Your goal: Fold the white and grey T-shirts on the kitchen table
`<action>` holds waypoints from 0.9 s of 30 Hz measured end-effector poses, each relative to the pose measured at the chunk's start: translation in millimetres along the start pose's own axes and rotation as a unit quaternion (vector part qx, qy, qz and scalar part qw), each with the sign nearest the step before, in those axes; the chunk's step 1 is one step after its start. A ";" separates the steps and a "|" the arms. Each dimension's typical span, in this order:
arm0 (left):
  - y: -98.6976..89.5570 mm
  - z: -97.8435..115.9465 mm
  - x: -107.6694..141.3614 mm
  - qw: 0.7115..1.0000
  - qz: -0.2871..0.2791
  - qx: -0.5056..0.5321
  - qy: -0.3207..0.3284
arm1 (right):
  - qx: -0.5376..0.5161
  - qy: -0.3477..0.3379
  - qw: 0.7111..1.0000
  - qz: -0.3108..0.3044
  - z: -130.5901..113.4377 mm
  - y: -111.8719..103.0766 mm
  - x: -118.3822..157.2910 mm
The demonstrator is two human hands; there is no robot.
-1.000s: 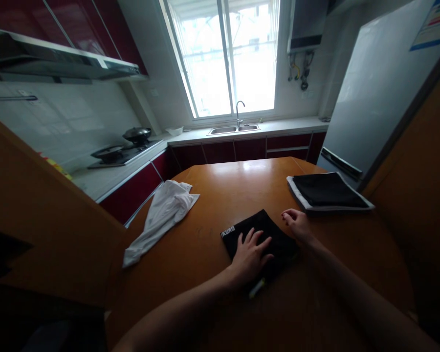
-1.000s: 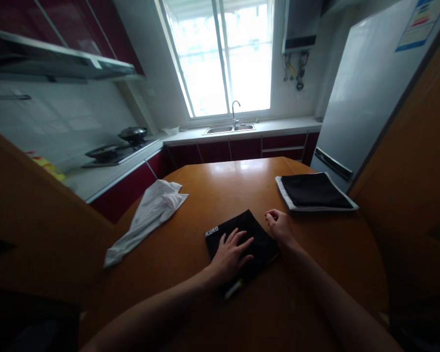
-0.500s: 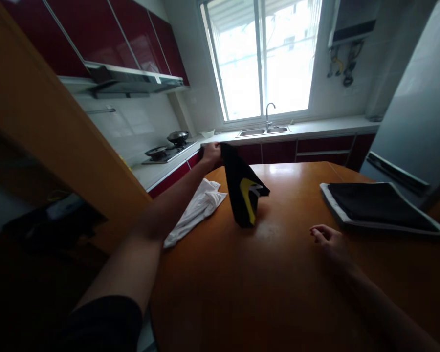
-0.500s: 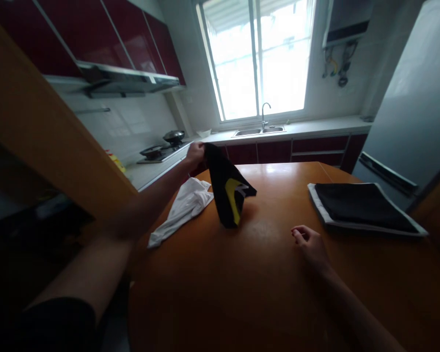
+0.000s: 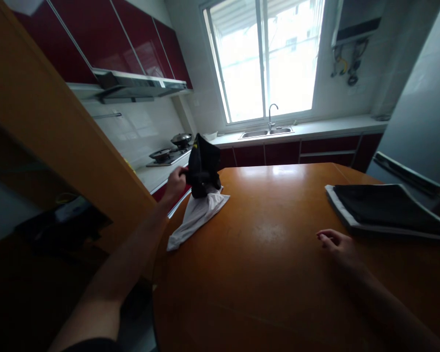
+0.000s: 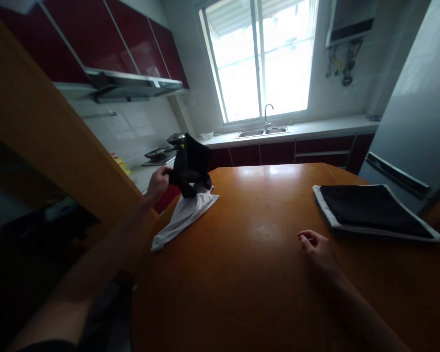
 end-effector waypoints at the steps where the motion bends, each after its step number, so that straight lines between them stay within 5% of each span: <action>1: -8.3 -20.3 22.9 0.999 -0.009 -0.036 -0.017 | 0.014 -0.008 1.000 0.013 2.0 -4.1 -6.3; 6: -36.5 -100.9 119.0 0.970 -0.117 -0.194 -0.087 | 0.177 -0.076 0.964 0.183 13.0 -47.9 -60.2; 9: -35.4 -117.1 145.6 0.956 -0.116 -0.269 -0.010 | 0.332 -0.072 0.905 0.257 15.0 -74.1 -87.1; 12: -14.5 -113.9 157.1 0.964 -0.128 -0.219 0.075 | 0.422 0.014 0.860 0.287 14.3 -90.9 -96.0; 16: 27.4 -89.1 172.7 0.970 -0.188 -0.090 0.126 | 0.424 0.045 0.869 0.252 5.8 -93.3 -90.1; 21: 77.1 -23.1 197.8 0.954 -0.255 0.042 0.152 | 0.315 -0.128 0.917 0.209 -38.5 -51.4 -42.2; 24: 99.6 25.5 207.8 0.949 -0.246 0.106 0.165 | 0.189 -0.205 0.957 0.084 -75.1 -1.4 16.1; 27: 116.4 60.8 221.6 0.938 -0.252 0.156 0.180 | 0.064 -0.198 0.965 -0.161 -103.7 43.8 74.2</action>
Point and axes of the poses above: each hand's wrist, its own x-axis away from the middle knuckle, its own y-axis out of the palm, z = x × y, the point moved 3 cm from there along -x, towards the middle knuckle, and after that the axes turned 13 degrees about z, right-handed, at the moved point
